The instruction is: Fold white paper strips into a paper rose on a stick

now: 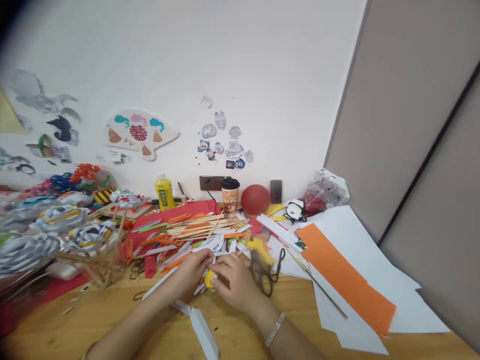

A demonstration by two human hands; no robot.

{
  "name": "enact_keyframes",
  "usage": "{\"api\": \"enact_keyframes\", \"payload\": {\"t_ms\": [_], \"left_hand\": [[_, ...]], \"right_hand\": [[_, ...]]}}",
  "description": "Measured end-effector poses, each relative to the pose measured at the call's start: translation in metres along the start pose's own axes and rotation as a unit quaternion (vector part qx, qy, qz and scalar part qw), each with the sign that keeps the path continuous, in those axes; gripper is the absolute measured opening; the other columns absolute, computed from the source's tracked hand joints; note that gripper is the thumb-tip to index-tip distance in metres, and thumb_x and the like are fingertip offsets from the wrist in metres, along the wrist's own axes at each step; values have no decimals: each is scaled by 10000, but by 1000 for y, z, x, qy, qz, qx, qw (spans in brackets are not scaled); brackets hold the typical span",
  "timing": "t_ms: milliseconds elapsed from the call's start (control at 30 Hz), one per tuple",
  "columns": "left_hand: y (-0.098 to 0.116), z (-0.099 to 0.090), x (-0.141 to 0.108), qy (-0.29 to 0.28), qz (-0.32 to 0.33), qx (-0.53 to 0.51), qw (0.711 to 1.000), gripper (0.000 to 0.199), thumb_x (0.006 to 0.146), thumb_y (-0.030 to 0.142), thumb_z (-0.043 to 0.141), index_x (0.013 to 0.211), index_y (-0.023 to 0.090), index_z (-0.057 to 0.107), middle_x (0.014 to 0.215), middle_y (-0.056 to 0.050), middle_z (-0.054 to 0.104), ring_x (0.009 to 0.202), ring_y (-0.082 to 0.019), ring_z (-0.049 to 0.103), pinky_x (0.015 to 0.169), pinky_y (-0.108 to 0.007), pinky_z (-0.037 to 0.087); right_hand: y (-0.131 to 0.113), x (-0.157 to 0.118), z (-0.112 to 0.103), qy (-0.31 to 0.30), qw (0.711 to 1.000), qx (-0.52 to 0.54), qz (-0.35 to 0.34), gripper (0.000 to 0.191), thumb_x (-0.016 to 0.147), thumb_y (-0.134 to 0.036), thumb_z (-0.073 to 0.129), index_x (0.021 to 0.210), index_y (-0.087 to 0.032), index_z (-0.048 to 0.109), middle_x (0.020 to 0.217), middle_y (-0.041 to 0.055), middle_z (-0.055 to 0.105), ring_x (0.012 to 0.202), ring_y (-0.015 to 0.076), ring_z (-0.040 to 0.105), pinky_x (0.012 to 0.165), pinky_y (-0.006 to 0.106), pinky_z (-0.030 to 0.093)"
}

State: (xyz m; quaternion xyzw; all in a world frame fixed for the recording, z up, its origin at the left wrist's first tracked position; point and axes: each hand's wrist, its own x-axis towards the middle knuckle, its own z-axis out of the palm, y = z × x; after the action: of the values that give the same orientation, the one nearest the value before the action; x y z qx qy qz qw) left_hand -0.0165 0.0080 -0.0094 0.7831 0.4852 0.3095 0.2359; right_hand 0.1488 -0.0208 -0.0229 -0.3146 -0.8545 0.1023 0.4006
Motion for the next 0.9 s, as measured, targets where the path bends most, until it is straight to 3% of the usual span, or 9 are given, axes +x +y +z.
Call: {"api": "enact_keyframes", "payload": {"t_ms": [267,467,600,700,900], "left_hand": [[7,2,-1,-2,2,-5,1000,179,747,212,382,623,191,510,586,7,550,574,-148,473,545,-230,346],[3,1,0,28,-3,-23,999,170,761,219,364,661,191,499,638,-9,559,623,-161,490,586,-244,374],[8,-1,-1,35,-8,-40,999,172,765,242,374,653,195,496,635,-11,558,633,-169,492,603,-252,377],[13,-2,-3,40,-15,-60,997,168,767,255,376,659,198,493,623,-2,540,620,-167,482,591,-254,375],[14,0,-3,69,-37,-121,990,169,752,302,413,628,201,465,568,35,462,561,-144,451,533,-241,365]], "right_hand": [[-1,0,-1,0,1000,-2,-22,144,825,-229,499,918,-206,607,913,45,560,875,183,481,780,332,388],[-1,-1,-1,32,999,2,-14,251,839,-234,484,1075,-200,561,924,57,579,869,183,488,777,337,400],[-3,-1,-2,26,997,-53,-53,274,827,-187,467,1086,-181,557,947,74,605,858,195,488,751,344,407],[-7,-1,-4,26,995,-84,-44,309,828,-181,442,1126,-179,527,982,83,606,863,210,488,745,358,404],[-7,1,-12,20,999,-24,-33,299,822,-293,494,1104,-209,546,1041,69,601,936,227,491,827,392,385]]}}
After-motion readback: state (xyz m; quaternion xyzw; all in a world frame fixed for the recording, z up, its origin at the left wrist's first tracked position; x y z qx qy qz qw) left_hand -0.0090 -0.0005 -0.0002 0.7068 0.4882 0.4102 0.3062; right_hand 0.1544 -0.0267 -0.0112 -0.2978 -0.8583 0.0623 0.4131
